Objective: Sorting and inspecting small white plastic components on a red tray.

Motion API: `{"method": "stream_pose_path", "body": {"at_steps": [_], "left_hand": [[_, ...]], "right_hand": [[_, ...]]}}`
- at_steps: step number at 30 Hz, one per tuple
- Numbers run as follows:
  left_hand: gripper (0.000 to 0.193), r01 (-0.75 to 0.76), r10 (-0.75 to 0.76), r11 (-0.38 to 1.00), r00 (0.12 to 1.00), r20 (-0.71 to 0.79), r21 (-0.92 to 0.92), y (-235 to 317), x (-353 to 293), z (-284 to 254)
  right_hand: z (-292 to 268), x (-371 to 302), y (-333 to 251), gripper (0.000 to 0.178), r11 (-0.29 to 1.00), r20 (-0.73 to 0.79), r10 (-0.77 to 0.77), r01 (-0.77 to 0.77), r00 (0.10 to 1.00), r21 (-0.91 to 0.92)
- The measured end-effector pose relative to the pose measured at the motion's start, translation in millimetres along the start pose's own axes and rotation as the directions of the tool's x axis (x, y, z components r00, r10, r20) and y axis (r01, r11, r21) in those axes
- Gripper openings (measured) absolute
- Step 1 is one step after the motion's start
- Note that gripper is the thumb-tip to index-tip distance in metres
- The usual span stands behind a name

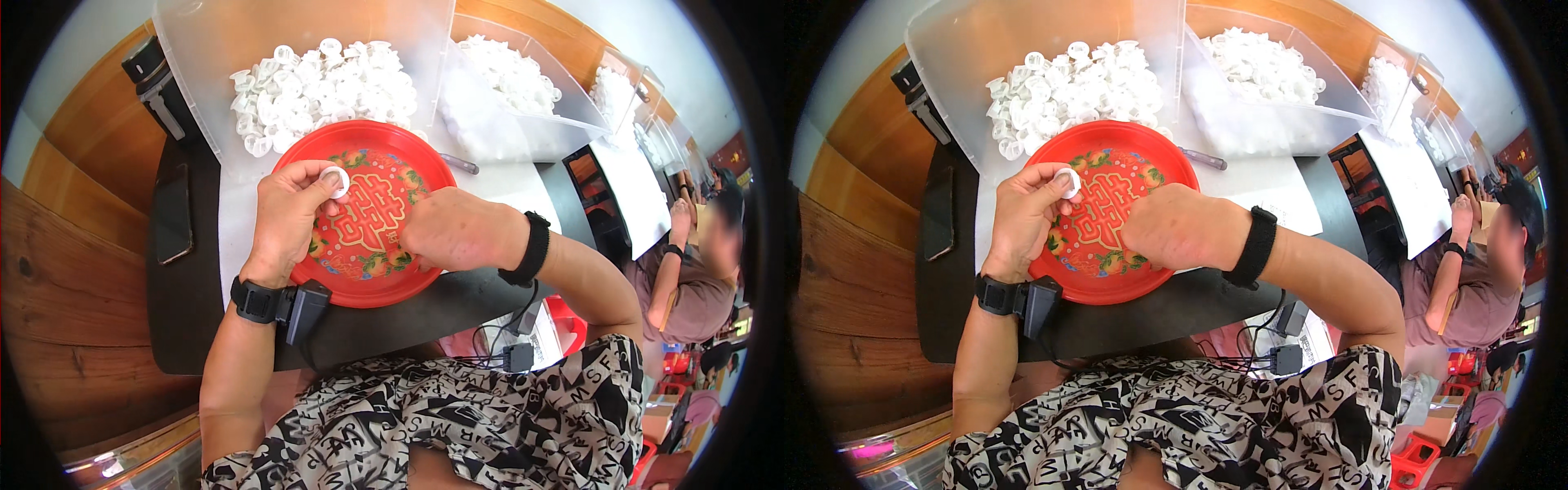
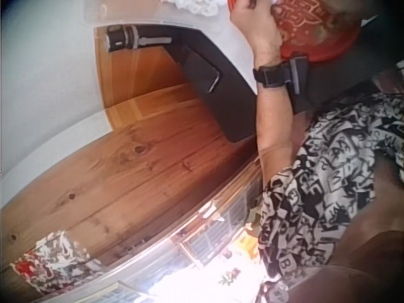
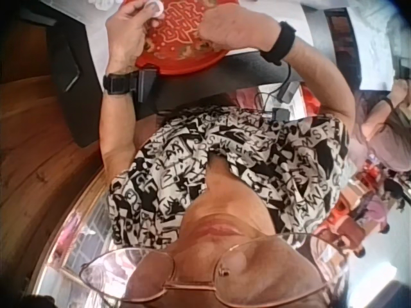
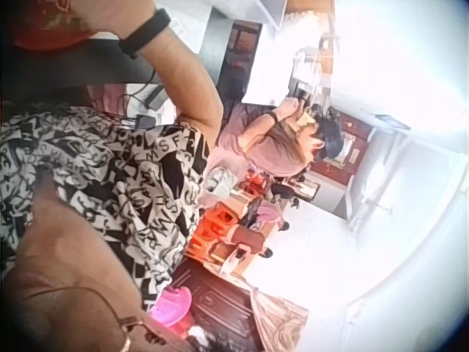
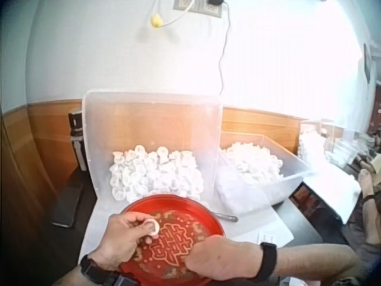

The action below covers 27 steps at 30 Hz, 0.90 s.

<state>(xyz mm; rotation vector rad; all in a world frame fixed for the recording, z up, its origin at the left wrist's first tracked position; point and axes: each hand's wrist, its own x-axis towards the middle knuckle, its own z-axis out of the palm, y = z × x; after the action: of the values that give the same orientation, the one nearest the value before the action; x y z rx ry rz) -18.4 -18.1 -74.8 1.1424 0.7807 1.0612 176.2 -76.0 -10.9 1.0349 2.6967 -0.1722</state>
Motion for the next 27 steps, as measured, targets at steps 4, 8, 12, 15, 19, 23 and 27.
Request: {"method": "stream_pose_path", "body": {"at_steps": [4, 8, 12, 15, 19, 23, 27], "left_hand": [[0.017, 0.029, -0.029, 0.998, 1.0, -0.003, -0.051, -0.4, 1.6, -0.4], [0.017, 0.045, -0.045, 0.998, 0.999, -0.005, -0.053, 2.7, 1.6, -1.9], [0.016, 0.033, -0.035, 0.998, 0.999, -0.029, -0.057, -1.0, 3.0, -4.5], [0.017, 0.037, -0.038, 0.995, 0.999, -0.012, -0.092, -1.0, 3.4, -2.0], [0.017, 0.071, -0.081, 0.983, 0.995, -0.05, -0.172, 2.2, 2.0, -3.5], [0.016, 0.07, -0.088, 0.98, 0.992, -0.089, -0.186, 4.2, 2.3, -3.9], [0.016, 0.058, -0.079, 0.974, 0.993, -0.09, -0.219, 4.0, 2.8, -6.1]], "right_hand": [[12.6, 2.9, 1.1, 0.012, 0.999, -0.038, -0.031, 0.031, 0.999, -0.018], [12.4, 1.5, -1.0, 0.012, 0.998, -0.106, -0.057, 0.056, 0.993, -0.016], [10.9, 5.6, -8.5, 0.008, 0.961, -0.051, -0.063, 0.047, 0.997, -0.273], [6.9, 1.2, -12.1, 0.007, 0.953, -0.025, -0.06, 0.05, 0.998, -0.298], [18.4, 0.3, -9.4, 0.006, 0.962, -0.047, -0.101, 0.086, 0.994, -0.258], [22.6, 2.1, -8.5, 0.006, 0.964, -0.042, -0.064, 0.051, 0.997, -0.261], [29.0, 6.6, -2.5, 0.009, 0.963, -0.033, -0.07, 0.059, 0.997, -0.263]]}}
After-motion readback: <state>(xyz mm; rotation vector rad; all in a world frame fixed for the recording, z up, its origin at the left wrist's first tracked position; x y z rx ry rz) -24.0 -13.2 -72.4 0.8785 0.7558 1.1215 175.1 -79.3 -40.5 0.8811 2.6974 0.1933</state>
